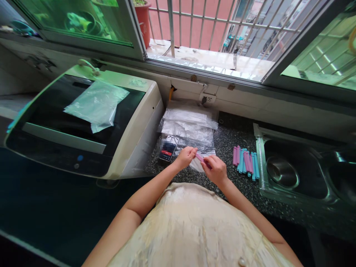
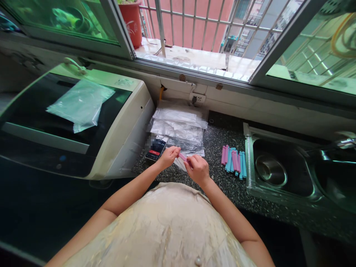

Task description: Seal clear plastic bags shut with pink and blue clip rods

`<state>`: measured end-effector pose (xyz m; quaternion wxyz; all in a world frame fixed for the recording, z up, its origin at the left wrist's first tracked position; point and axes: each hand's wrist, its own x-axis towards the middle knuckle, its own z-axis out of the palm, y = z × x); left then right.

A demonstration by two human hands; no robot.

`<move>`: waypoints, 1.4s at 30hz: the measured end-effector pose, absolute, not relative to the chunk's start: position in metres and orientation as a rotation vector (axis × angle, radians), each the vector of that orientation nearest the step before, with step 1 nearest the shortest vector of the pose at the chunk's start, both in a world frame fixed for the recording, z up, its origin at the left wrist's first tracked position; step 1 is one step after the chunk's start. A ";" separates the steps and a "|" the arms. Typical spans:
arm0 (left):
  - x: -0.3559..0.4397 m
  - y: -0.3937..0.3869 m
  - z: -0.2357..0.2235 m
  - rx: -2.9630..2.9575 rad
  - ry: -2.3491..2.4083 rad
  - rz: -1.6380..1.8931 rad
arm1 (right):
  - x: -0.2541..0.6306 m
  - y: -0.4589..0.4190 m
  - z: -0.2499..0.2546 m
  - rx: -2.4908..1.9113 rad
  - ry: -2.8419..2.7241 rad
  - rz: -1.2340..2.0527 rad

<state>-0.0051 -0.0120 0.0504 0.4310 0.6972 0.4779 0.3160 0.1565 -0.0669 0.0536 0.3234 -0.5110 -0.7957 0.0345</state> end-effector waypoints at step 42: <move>0.016 -0.017 0.045 1.022 0.953 0.832 | 0.164 -0.067 0.062 -1.188 -2.026 0.191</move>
